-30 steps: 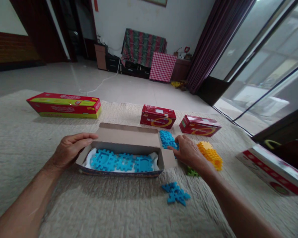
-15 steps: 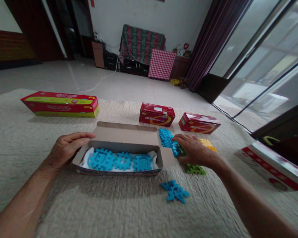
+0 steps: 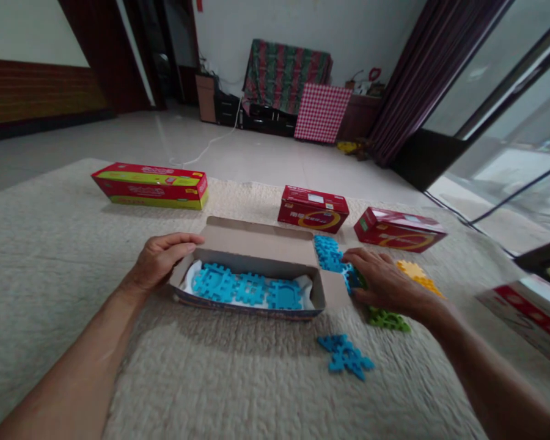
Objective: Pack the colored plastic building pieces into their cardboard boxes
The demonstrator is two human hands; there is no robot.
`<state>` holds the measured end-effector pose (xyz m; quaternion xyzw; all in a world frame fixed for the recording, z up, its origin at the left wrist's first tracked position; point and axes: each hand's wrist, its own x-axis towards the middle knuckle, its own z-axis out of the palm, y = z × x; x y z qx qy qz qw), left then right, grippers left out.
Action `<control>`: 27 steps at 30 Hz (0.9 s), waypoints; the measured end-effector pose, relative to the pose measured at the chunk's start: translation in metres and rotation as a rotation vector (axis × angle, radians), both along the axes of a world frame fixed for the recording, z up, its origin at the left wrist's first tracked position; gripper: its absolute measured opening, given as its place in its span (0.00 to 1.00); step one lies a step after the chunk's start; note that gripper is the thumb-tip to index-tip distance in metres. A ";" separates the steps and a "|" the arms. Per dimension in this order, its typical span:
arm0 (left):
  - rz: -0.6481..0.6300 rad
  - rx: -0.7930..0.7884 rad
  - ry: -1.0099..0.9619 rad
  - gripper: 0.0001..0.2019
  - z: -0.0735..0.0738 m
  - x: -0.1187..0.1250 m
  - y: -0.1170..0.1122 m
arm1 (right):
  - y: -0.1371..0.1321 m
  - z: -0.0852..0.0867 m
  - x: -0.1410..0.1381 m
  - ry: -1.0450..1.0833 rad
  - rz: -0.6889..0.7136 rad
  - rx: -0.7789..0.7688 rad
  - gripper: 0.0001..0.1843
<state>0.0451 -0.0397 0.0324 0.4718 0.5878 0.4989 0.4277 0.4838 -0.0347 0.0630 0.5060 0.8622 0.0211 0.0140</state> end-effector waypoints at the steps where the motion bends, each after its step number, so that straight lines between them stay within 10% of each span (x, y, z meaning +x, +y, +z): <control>1: 0.002 0.004 0.000 0.15 0.000 0.000 0.000 | -0.001 0.000 -0.001 -0.002 0.003 -0.008 0.30; 17: 0.014 0.013 0.043 0.15 0.003 0.002 -0.002 | -0.001 -0.004 0.001 -0.026 0.062 0.079 0.24; 27: 0.009 0.024 0.043 0.16 0.003 0.003 0.000 | -0.014 0.072 -0.060 0.392 0.109 0.124 0.26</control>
